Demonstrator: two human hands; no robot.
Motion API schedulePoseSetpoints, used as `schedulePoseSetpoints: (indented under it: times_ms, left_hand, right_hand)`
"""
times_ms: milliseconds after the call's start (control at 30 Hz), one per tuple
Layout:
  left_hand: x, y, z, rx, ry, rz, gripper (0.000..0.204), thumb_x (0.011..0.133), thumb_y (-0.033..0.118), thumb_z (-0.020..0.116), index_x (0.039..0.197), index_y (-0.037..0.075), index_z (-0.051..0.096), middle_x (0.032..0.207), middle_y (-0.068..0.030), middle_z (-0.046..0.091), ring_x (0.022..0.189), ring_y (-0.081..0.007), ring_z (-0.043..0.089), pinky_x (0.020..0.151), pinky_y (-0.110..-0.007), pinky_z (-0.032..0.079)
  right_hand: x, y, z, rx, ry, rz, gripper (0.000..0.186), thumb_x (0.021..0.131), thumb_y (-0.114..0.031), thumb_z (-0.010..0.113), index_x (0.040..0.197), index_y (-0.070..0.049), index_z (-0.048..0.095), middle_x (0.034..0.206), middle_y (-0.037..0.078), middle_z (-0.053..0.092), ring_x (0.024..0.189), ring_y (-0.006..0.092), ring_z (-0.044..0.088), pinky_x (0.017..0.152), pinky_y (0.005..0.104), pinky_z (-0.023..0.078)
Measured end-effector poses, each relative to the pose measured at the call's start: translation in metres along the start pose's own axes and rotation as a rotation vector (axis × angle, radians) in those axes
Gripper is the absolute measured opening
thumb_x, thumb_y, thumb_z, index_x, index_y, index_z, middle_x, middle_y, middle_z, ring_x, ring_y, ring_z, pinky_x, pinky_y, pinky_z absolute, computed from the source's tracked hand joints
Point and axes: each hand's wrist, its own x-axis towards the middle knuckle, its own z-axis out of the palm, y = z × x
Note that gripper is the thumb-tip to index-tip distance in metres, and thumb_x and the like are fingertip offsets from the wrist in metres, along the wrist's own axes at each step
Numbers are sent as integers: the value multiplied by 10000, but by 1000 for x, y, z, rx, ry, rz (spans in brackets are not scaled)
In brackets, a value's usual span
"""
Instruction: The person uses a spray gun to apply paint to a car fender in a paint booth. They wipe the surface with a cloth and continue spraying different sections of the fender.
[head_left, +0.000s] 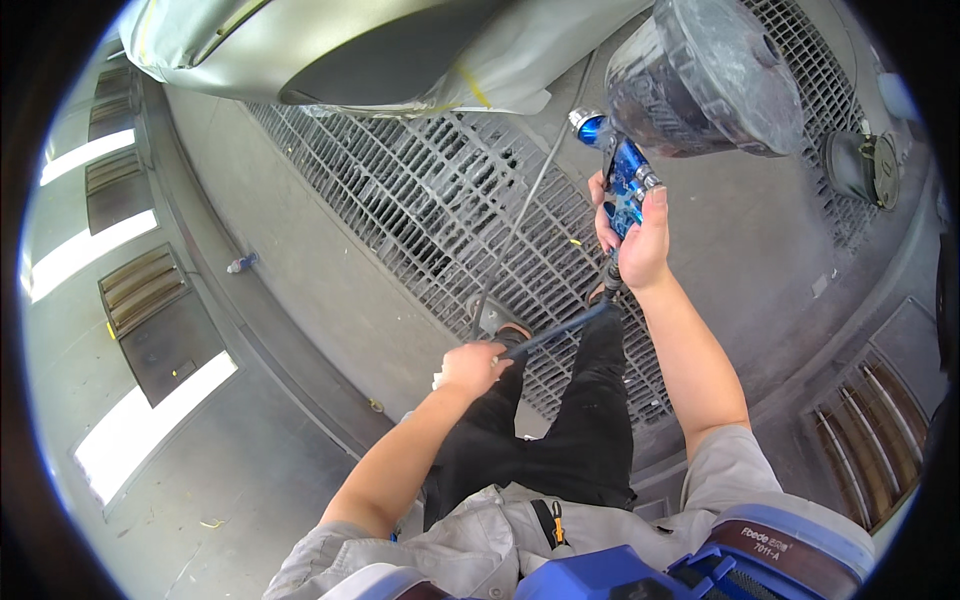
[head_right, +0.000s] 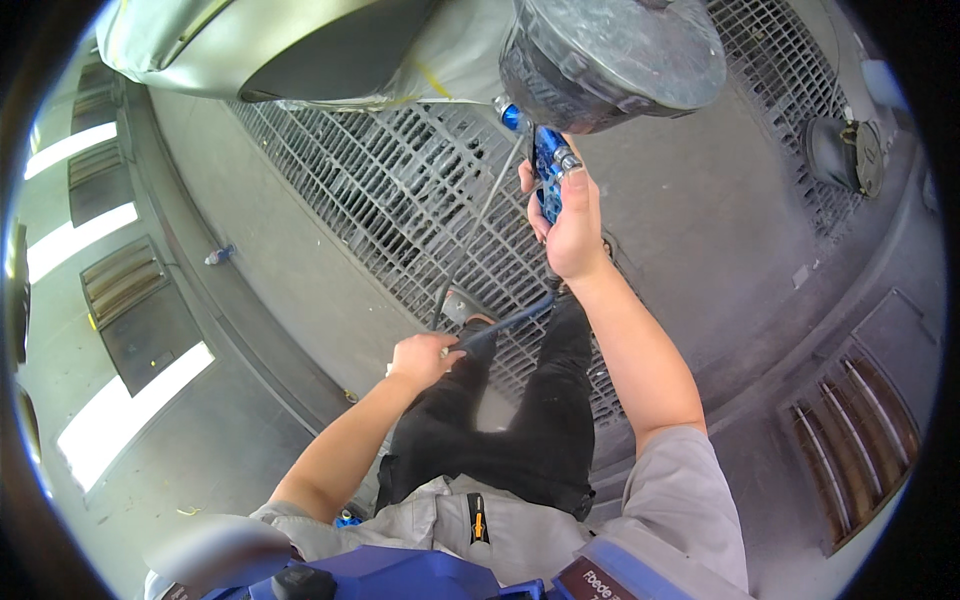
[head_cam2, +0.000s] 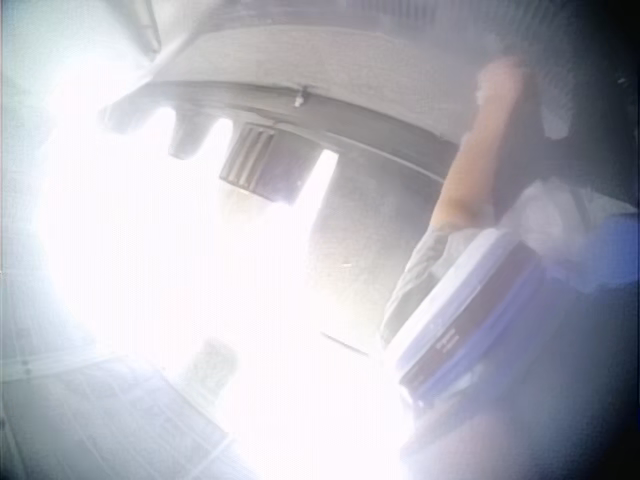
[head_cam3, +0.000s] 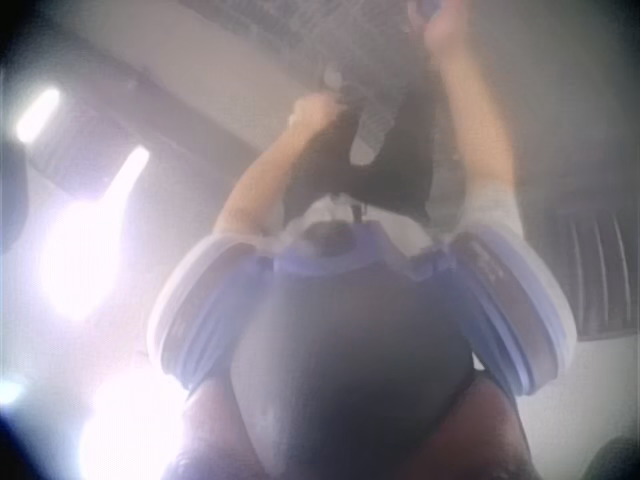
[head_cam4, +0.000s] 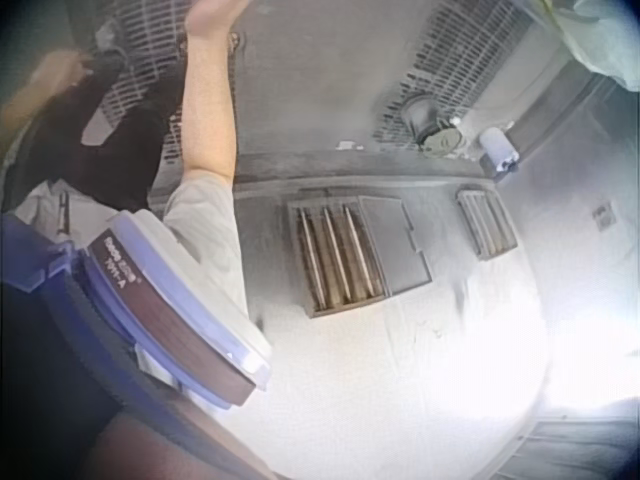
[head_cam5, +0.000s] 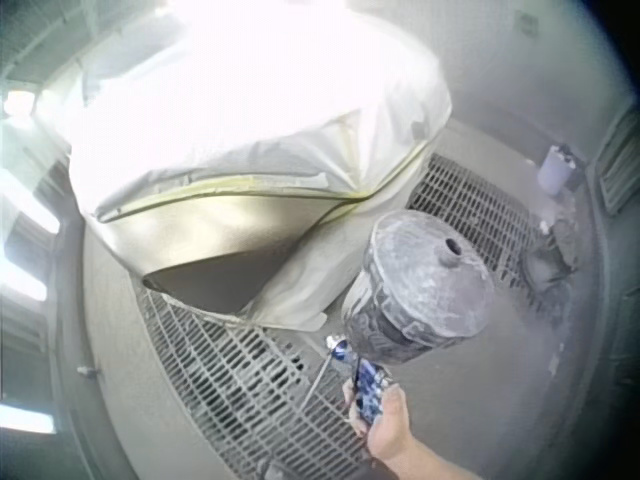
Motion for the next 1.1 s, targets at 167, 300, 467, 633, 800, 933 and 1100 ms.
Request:
schedulePoseSetpoints:
  times_ms: [167,300,467,633,800,933,1100]
  left_hand:
    - [-17,2,-13,8,-13,38,355,938,488,756,1176,230,810,1070,-72,793,1006,-334,748,854,-474,603]
    - [-30,11,-10,2,18,102,330,927,475,772,1150,234,815,1044,-66,791,993,-325,751,837,-468,605]
    - [-40,16,-16,-45,37,25,302,923,471,777,1116,242,822,1017,-47,784,921,-298,759,789,-450,604]
    - [-52,22,-23,-51,83,96,310,925,486,773,1109,243,826,980,-45,785,898,-290,760,779,-437,604]
    - [-58,28,-29,-74,126,58,327,925,487,774,1115,227,829,1058,-57,800,934,-300,763,800,-432,609]
    - [-58,29,-38,-133,87,-25,331,919,475,779,1120,218,830,1103,-62,804,946,-297,765,810,-426,610]
    - [-66,43,-48,-169,108,75,274,906,424,793,1094,227,826,1043,-32,796,933,-287,759,793,-423,608]
  right_hand:
    - [-9,-40,-2,257,-195,195,935,1023,-832,282,1134,43,593,996,93,632,472,80,431,449,253,378]
    - [-9,-66,2,257,-136,155,931,1025,-838,258,1101,30,589,989,73,630,470,72,428,448,245,378]
    - [-4,-87,26,292,-134,179,912,1034,-828,256,1099,22,580,886,70,616,456,76,427,430,252,391]
    - [-1,-111,37,400,-341,218,847,1060,-783,292,1048,-2,619,861,60,634,454,82,432,438,265,397]
    - [3,-128,31,191,-19,54,916,1019,-846,271,1034,14,586,892,73,629,451,88,435,432,263,390]
    - [4,-134,45,148,181,44,804,1058,-788,292,1065,-31,560,906,68,639,464,98,442,419,275,388]
    - [14,-163,51,410,-236,234,868,1049,-795,265,1135,16,561,892,129,624,412,89,394,381,261,380]
